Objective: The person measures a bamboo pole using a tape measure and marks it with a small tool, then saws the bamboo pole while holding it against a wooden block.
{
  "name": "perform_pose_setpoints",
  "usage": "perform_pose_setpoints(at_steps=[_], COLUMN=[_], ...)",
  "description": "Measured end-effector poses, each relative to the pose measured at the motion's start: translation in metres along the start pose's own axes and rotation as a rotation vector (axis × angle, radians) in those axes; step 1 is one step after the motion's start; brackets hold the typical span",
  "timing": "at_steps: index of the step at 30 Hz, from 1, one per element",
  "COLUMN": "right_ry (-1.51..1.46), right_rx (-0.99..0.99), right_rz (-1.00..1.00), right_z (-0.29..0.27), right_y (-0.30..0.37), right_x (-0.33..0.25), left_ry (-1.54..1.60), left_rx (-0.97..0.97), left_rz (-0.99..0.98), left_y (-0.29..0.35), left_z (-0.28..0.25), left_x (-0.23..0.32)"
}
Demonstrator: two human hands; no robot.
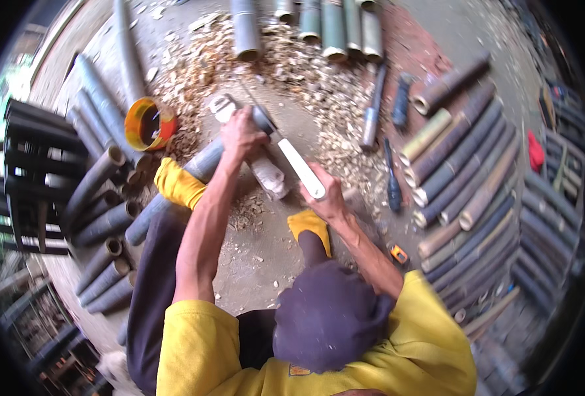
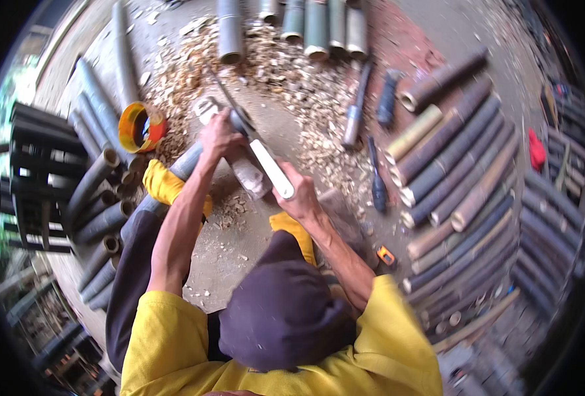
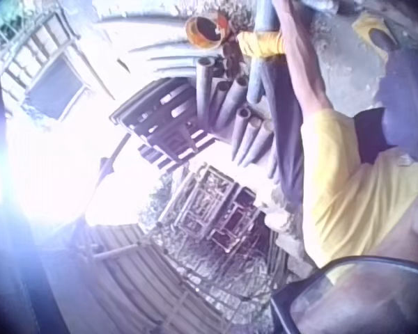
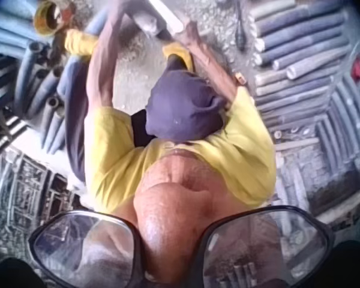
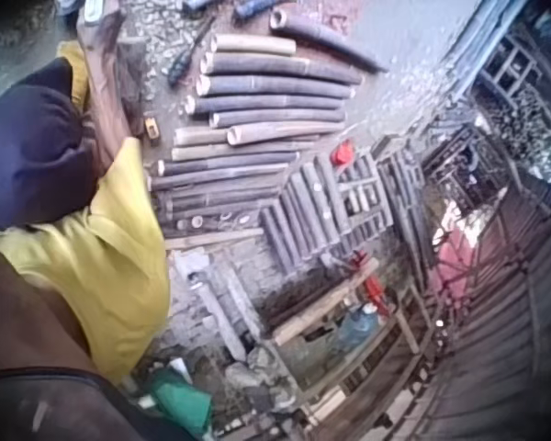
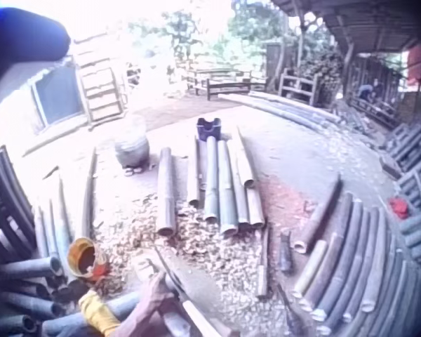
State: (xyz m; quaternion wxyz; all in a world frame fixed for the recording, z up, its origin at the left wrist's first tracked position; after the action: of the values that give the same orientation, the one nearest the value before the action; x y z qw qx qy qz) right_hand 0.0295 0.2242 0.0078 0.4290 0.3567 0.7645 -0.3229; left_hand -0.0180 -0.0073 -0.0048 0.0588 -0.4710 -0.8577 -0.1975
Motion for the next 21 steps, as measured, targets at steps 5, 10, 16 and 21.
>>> perform_pose_setpoints(at_steps=[5, 10, 16, 21], right_ry=[0.154, 0.258, -0.039, 0.209], right_rx=[-0.119, -0.063, -0.037, -0.039], right_rz=[0.078, -0.076, 0.071, -0.002], right_z=[-0.099, -0.088, 0.004, -0.100], right_y=[0.166, 0.155, 0.010, 0.164], right_x=[-0.055, -0.024, 0.001, -0.060], left_ry=[0.000, -0.066, -0.025, -0.031], left_rx=[-0.073, -0.007, 0.010, 0.022], left_rz=[-0.067, 0.017, 0.025, 0.013], left_y=[0.017, 0.014, 0.000, 0.013], left_z=[0.017, 0.016, 0.016, 0.015], left_x=[-0.005, 0.014, -0.009, -0.007])
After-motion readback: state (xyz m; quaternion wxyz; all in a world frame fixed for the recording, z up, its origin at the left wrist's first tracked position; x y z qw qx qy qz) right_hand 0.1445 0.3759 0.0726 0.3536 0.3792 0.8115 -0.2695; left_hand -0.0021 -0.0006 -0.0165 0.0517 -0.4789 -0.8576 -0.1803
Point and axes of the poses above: each hand's wrist, its own y-axis away from the middle knuckle, its own z-axis out of the palm, x = y × z, the point moved 2 cm from there along -y, towards the middle knuckle, and after that the axes turned 8 degrees about -z, right-handed, at the moved point
